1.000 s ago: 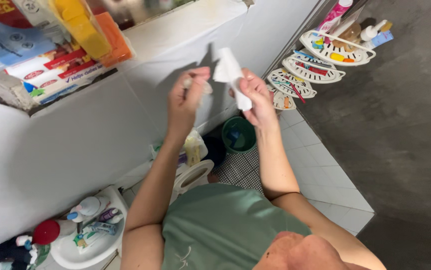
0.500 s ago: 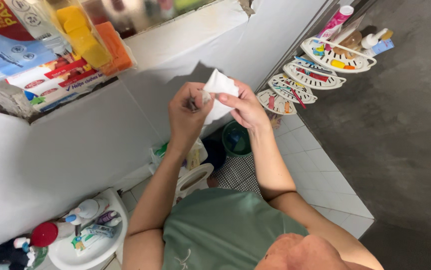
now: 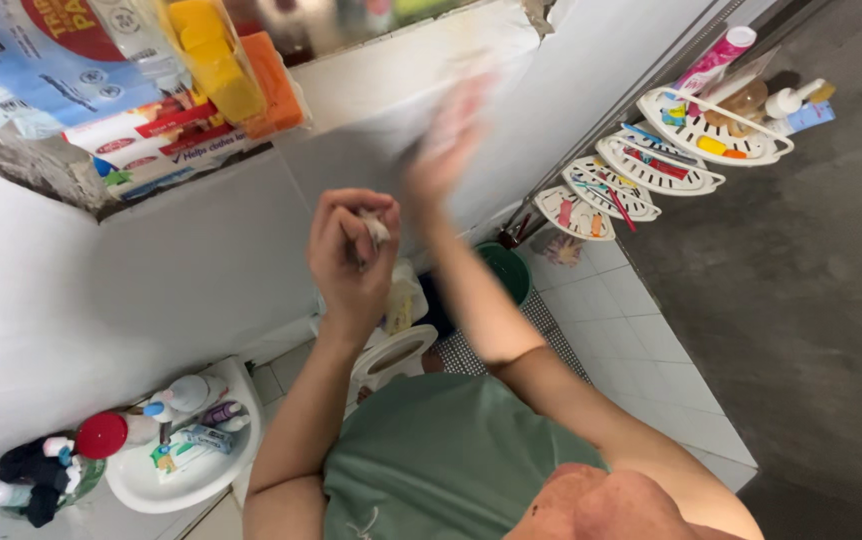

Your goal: The person organizes a bathroom shelf by wiping the surface with a wet wipe and rearranging various toiletries. They handle items such as a box of wipes, a tube of cream, a red box, and a yellow package, moving them to clean the shelf and then placing them back in an orderly fashion.

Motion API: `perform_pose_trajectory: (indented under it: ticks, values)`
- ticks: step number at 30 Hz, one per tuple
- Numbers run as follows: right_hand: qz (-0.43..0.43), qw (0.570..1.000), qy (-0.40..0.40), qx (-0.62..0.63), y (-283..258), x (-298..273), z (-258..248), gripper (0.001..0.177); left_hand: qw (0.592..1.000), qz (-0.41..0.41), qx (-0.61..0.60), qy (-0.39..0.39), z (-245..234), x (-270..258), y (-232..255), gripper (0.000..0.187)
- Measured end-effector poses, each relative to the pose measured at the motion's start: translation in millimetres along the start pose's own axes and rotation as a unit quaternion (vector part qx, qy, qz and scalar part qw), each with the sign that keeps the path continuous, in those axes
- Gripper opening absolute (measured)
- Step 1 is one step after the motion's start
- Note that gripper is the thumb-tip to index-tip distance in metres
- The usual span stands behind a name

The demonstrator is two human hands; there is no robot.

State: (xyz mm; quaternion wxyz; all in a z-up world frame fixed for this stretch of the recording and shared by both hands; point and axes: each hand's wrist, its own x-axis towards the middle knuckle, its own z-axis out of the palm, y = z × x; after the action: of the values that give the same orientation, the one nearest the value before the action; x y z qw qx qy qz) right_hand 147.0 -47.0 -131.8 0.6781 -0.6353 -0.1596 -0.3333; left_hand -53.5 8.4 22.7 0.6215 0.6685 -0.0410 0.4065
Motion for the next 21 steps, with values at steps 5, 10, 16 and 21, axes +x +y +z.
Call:
perform_pose_trajectory:
  ticks: [5,10,16,21]
  values:
    - [-0.254,0.923,-0.113,-0.267,26,-12,-4,0.057,0.998,0.045,0.052,-0.008,-16,-6,0,0.043]
    - [-0.085,0.980,-0.002,-0.180,-4,27,-21,0.059,0.999,-0.013,0.046,0.021,-36,-19,-4,0.042]
    - [-0.169,0.946,-0.159,-0.225,-6,-63,6,0.062,0.991,0.077,0.068,-0.085,-10,-16,-15,0.039]
    - [0.005,0.992,0.008,-0.127,33,31,-43,0.064,0.991,0.042,0.130,-0.012,-36,-18,-24,0.037]
